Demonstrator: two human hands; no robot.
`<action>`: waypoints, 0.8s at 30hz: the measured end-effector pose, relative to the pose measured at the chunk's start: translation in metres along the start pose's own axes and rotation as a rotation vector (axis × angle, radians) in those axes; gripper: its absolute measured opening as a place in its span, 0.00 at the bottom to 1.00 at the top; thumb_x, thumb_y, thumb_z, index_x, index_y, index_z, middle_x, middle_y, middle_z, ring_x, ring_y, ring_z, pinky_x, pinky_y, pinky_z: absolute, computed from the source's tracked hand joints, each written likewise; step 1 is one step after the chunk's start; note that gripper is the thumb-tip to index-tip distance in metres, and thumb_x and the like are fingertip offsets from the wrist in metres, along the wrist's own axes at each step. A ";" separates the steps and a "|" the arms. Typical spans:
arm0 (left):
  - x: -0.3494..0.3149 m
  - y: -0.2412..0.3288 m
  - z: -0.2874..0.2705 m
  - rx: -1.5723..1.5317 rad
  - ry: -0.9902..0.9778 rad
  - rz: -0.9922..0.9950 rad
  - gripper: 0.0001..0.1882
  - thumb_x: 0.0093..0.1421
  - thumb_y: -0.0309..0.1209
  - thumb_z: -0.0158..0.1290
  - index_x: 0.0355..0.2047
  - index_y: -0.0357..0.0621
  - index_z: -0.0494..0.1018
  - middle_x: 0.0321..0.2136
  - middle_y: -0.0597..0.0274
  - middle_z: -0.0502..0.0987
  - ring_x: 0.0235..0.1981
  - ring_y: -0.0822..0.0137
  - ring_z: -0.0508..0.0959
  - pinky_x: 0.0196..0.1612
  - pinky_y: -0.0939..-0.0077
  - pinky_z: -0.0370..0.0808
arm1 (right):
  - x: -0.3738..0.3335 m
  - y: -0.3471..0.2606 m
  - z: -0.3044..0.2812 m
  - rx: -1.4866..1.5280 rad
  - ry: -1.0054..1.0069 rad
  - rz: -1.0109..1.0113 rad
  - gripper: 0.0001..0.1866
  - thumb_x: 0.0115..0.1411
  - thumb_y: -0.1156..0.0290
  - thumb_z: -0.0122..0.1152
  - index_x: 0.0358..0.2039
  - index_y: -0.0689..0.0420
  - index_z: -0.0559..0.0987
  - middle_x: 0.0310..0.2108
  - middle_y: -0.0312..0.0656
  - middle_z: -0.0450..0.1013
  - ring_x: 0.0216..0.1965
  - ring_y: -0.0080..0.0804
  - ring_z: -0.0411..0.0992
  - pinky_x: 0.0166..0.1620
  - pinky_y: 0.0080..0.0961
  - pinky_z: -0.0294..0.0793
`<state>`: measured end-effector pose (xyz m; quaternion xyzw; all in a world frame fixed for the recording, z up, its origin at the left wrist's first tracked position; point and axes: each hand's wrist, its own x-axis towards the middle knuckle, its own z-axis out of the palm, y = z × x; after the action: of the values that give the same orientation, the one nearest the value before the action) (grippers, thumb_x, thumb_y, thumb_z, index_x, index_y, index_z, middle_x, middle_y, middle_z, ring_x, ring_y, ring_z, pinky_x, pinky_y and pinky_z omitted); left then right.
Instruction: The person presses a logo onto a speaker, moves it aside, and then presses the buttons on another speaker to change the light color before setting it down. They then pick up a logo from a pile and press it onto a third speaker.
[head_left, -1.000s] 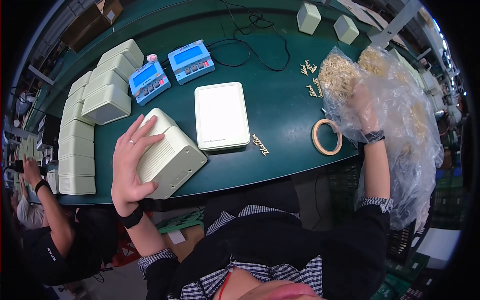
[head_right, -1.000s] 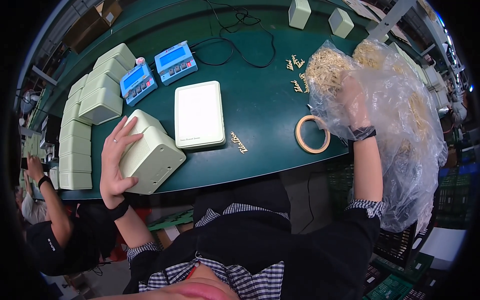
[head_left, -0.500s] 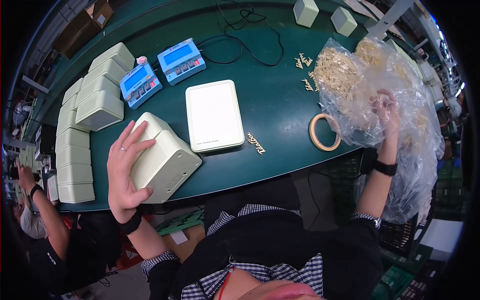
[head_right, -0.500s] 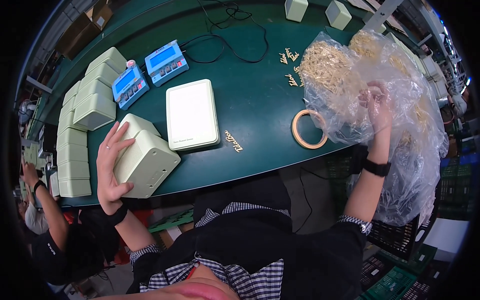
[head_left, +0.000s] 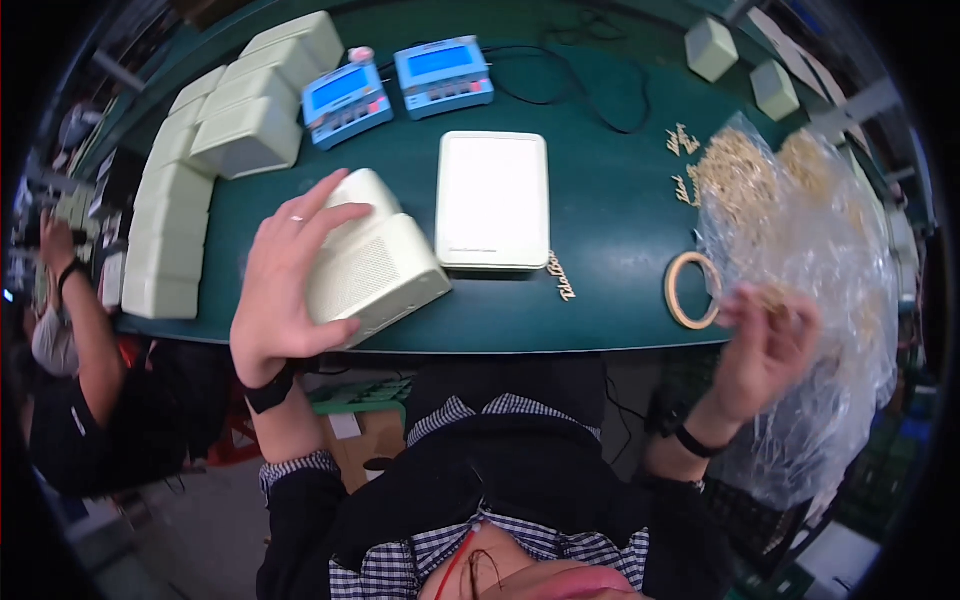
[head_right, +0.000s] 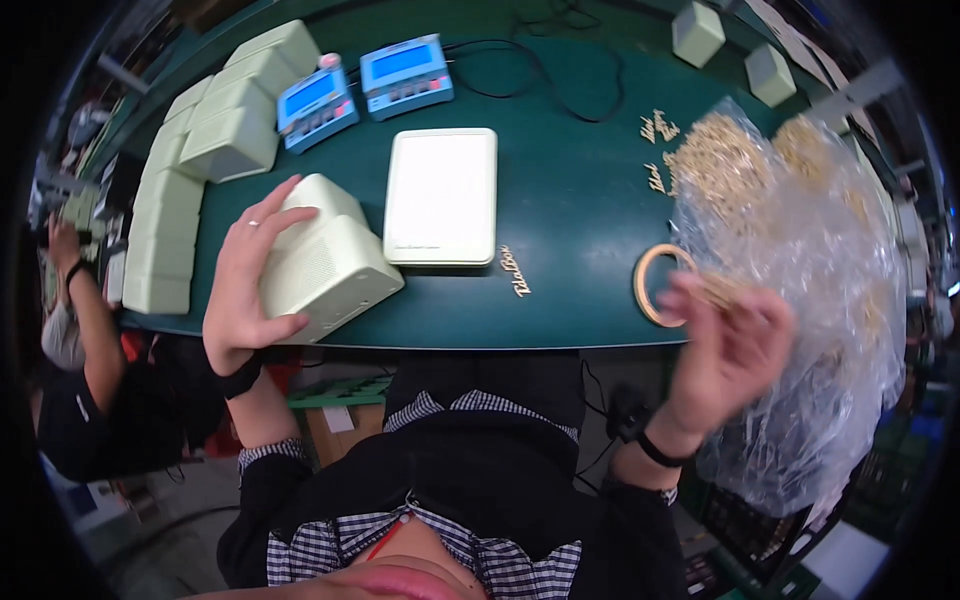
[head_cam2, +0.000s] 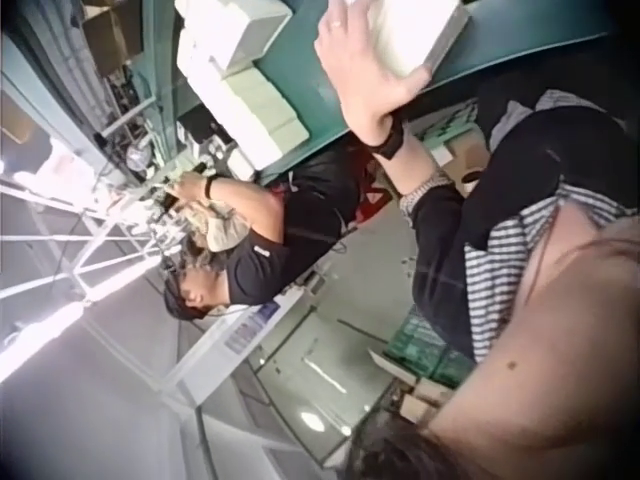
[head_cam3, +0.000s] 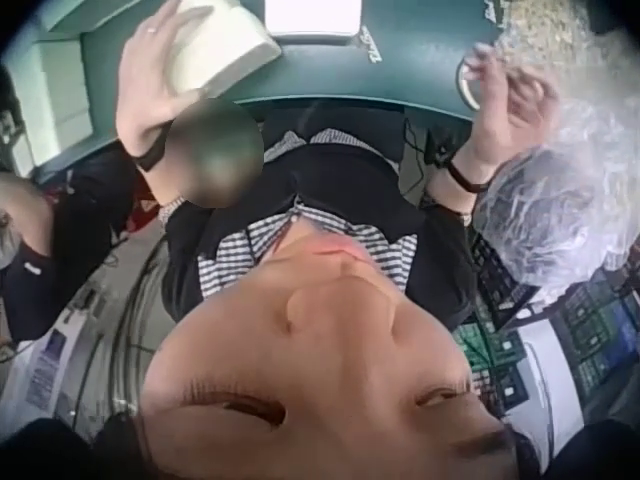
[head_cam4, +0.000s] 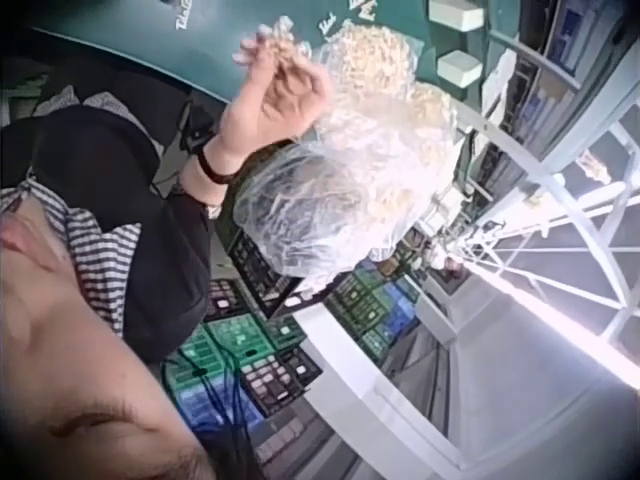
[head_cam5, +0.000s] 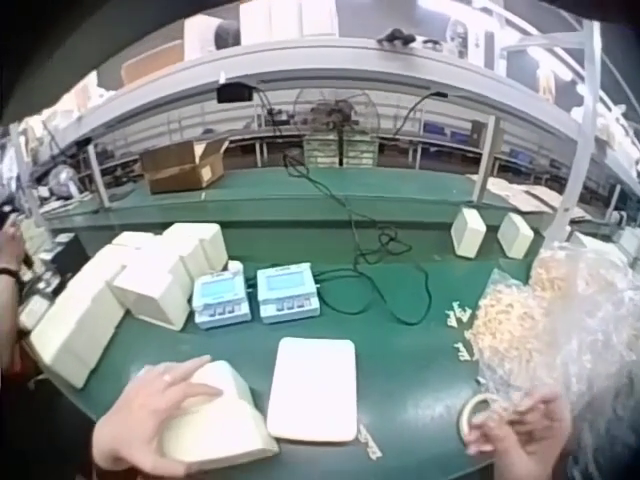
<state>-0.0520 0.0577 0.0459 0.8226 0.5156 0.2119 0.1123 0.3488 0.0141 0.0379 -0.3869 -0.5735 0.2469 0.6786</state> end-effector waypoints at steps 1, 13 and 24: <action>-0.001 0.002 0.000 -0.006 -0.028 0.028 0.46 0.28 0.50 0.57 0.54 0.48 0.72 0.65 0.46 0.63 0.58 0.43 0.68 0.58 0.54 0.63 | 0.007 0.005 0.021 0.052 -0.082 0.138 0.14 0.63 0.84 0.54 0.48 0.60 0.66 0.38 0.57 0.77 0.33 0.33 0.78 0.34 0.21 0.77; -0.030 0.017 -0.005 0.051 0.066 0.072 0.41 0.42 0.52 0.62 0.55 0.42 0.72 0.63 0.46 0.66 0.60 0.47 0.69 0.61 0.56 0.63 | 0.037 0.023 0.115 0.237 -0.676 0.428 0.14 0.61 0.86 0.56 0.48 0.66 0.70 0.35 0.51 0.79 0.35 0.31 0.79 0.39 0.22 0.79; -0.036 0.051 -0.006 -0.312 0.350 0.066 0.18 0.46 0.22 0.67 0.40 0.35 0.78 0.36 0.54 0.82 0.38 0.58 0.83 0.41 0.72 0.78 | 0.041 0.000 0.168 0.083 -1.098 0.116 0.08 0.58 0.88 0.57 0.38 0.69 0.77 0.34 0.47 0.80 0.38 0.32 0.81 0.44 0.23 0.79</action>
<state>-0.0277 0.0025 0.0631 0.7624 0.4613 0.4317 0.1399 0.1950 0.0867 0.0695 -0.2052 -0.8108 0.4715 0.2797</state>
